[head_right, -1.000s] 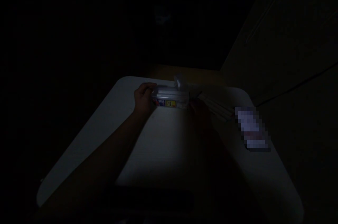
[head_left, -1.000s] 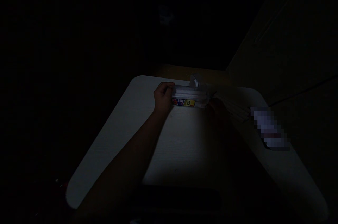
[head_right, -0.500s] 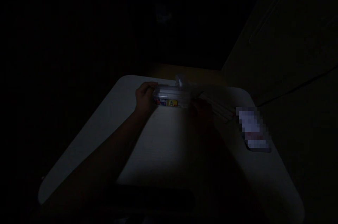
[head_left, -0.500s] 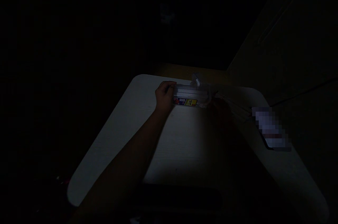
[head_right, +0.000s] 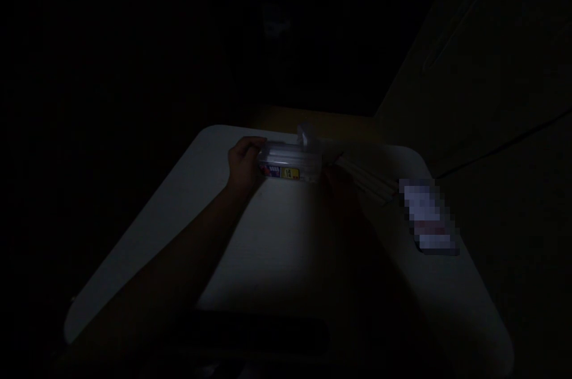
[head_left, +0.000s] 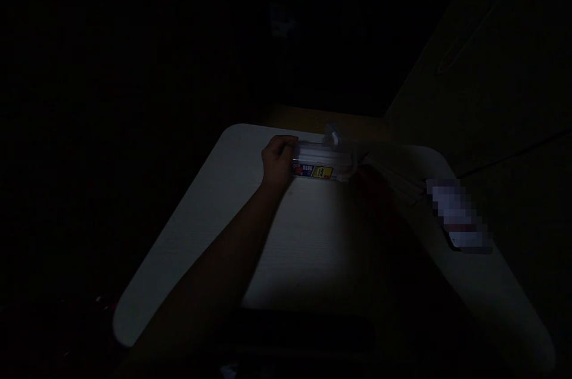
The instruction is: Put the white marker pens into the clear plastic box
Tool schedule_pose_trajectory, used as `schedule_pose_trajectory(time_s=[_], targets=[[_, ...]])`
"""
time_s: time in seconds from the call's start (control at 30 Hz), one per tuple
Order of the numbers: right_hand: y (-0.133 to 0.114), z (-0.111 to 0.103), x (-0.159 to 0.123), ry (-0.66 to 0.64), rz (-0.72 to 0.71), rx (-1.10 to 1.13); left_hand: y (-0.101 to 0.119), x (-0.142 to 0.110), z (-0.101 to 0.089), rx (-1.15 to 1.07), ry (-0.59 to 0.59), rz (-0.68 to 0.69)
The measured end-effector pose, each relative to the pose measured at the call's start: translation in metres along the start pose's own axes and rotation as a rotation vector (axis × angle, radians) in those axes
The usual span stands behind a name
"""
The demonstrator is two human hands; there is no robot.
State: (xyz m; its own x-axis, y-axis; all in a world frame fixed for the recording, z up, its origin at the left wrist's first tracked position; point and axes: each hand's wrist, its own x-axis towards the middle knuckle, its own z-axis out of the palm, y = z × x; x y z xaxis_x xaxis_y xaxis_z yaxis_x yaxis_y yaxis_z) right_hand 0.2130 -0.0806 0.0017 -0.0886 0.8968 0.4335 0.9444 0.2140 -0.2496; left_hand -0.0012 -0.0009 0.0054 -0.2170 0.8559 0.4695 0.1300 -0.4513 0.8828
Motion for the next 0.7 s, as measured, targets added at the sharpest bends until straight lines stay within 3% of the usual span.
schedule_pose_trajectory(time_s=[0.33,0.7], targets=[[0.003,-0.012,-0.001,0.021,0.089,-0.112,-0.004,0.000,0.001,-0.031,-0.014,0.000],[-0.004,0.000,0.005,-0.038,0.061,-0.160,-0.004,0.000,0.001,-0.029,-0.006,0.020]])
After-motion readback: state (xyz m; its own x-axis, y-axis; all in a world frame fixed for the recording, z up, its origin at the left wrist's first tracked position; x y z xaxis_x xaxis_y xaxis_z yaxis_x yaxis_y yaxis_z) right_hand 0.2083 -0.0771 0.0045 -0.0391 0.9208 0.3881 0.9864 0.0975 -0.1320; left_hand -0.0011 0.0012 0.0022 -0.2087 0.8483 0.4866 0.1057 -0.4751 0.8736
